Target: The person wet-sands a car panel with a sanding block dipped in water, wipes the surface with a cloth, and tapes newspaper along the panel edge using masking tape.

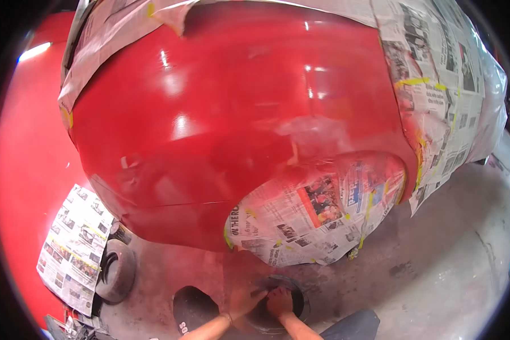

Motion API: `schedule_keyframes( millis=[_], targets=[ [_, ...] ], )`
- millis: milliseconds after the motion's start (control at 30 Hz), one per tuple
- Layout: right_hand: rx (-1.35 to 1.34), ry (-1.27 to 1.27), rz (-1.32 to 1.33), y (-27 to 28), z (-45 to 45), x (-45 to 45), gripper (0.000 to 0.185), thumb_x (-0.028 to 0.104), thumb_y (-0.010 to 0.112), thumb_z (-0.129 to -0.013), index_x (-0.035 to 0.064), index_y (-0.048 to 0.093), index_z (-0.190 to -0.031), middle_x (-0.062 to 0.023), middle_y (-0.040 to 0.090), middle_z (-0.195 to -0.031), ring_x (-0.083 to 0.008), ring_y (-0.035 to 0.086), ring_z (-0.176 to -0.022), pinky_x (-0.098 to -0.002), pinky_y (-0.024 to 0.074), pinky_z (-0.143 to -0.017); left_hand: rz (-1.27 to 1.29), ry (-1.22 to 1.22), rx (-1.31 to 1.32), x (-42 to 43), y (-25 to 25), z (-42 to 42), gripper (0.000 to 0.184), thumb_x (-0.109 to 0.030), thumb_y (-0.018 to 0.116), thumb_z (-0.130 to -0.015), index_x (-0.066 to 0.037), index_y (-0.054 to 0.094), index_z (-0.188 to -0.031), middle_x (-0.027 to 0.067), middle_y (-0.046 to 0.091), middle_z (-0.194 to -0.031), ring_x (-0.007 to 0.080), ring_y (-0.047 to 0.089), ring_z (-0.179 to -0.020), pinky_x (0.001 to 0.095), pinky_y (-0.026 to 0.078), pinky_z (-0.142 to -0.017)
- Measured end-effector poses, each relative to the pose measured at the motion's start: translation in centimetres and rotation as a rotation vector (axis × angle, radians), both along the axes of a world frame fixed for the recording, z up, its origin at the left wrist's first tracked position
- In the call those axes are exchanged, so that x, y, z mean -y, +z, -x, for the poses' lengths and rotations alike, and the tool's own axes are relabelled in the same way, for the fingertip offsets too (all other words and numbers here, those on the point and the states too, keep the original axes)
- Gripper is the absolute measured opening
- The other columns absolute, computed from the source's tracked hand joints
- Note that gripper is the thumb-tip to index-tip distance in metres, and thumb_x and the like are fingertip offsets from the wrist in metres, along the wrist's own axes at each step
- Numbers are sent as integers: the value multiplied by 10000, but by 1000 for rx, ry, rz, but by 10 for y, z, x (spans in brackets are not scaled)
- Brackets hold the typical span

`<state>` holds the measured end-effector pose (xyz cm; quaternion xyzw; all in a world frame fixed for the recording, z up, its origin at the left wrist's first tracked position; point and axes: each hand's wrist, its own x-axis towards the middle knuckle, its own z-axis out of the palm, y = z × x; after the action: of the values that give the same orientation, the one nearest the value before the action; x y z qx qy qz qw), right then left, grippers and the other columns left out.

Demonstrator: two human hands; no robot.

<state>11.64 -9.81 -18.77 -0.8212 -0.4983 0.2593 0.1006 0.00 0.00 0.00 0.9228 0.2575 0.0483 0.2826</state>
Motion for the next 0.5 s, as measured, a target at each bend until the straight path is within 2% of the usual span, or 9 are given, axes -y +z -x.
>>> schedule_keyframes(
  millis=[33, 67, 100, 133, 233, 267, 333, 433, 500],
  targets=[
    [-32, -48, -3, 11, 18, 13, 672, 386, 658, -991, 185, 546, -1623, -171, 403, -1750, -467, 285, -1645, -697, 270, -1301, -18, 37, -152, 5, -21, 16, 410, -472, 699, -1035, -152, 800, -1271, 155, 776, -1231, 362, 773, -1058, 508, 623, -894],
    [-63, -99, -8, 12, 29, 21, 582, 362, 596, -1027, 163, 614, -1574, -174, 465, -1718, -475, 279, -1645, -698, 291, -1289, -97, -42, -222, 9, -29, 21, 361, -451, 703, -1030, -164, 818, -1216, 158, 788, -1199, 358, 780, -1043, 512, 618, -907],
    [49, -133, -72, 2, -15, 12, 565, 368, 587, -1031, 154, 629, -1553, -184, 491, -1697, -461, 319, -1631, -685, 301, -1287, -136, -129, -173, -8, -58, -13, 317, -430, 707, -1024, -175, 836, -1160, 160, 801, -1166, 355, 787, -1027, 516, 613, -920],
    [45, -149, -80, -19, -5, 9, 546, 363, 601, -1024, 147, 651, -1523, -192, 530, -1657, -449, 378, -1593, -669, 333, -1271, -218, -224, -244, -15, -66, -1, 279, -409, 711, -1018, -186, 854, -1105, 163, 814, -1134, 352, 794, -1011, 520, 608, -932],
    [33, -170, 8, -169, 26, 9, 494, 350, 641, -1002, 123, 717, -1434, -218, 646, -1536, -413, 557, -1480, -620, 426, -1225, -446, -492, -230, -45, -164, 24, 251, -362, 691, -1012, -171, 847, -1062, 141, 820, -1103, 337, 798, -1004, 517, 606, -917],
    [43, -177, 21, -217, 32, 13, 477, 345, 654, -995, 115, 739, -1405, -227, 684, -1495, -401, 616, -1442, -604, 457, -1209, -489, -535, -301, -50, -180, 19, 253, -338, 681, -1014, -157, 848, -1072, 139, 822, -1112, 339, 799, -1018, 523, 610, -919],
    [15, -125, 139, -142, 21, 24, 396, 287, 693, -953, 98, 786, -1288, -224, 736, -1371, -407, 684, -1318, -576, 526, -1122, -577, -626, -442, -44, -206, 10, 259, -291, 662, -1017, -131, 850, -1094, 134, 826, -1129, 344, 802, -1046, 536, 619, -923],
    [-24, -87, 218, -8, 20, 27, 277, 199, 752, -891, 72, 857, -1114, -221, 815, -1183, -417, 787, -1132, -534, 629, -991, -364, -519, -537, -35, -226, 0, 267, -191, 651, -1008, -104, 862, -1148, 181, 815, -1218, 400, 797, -1134, 513, 662, -913],
    [-5, -142, 254, 9, 15, 30, 281, 201, 740, -888, 59, 854, -1102, -231, 806, -1203, -425, 781, -1145, -536, 619, -1015, -245, -623, -609, -36, -258, -3, 303, -156, 614, -1019, -83, 853, -1190, 198, 796, -1293, 400, 780, -1194, 528, 653, -963]
  ],
)
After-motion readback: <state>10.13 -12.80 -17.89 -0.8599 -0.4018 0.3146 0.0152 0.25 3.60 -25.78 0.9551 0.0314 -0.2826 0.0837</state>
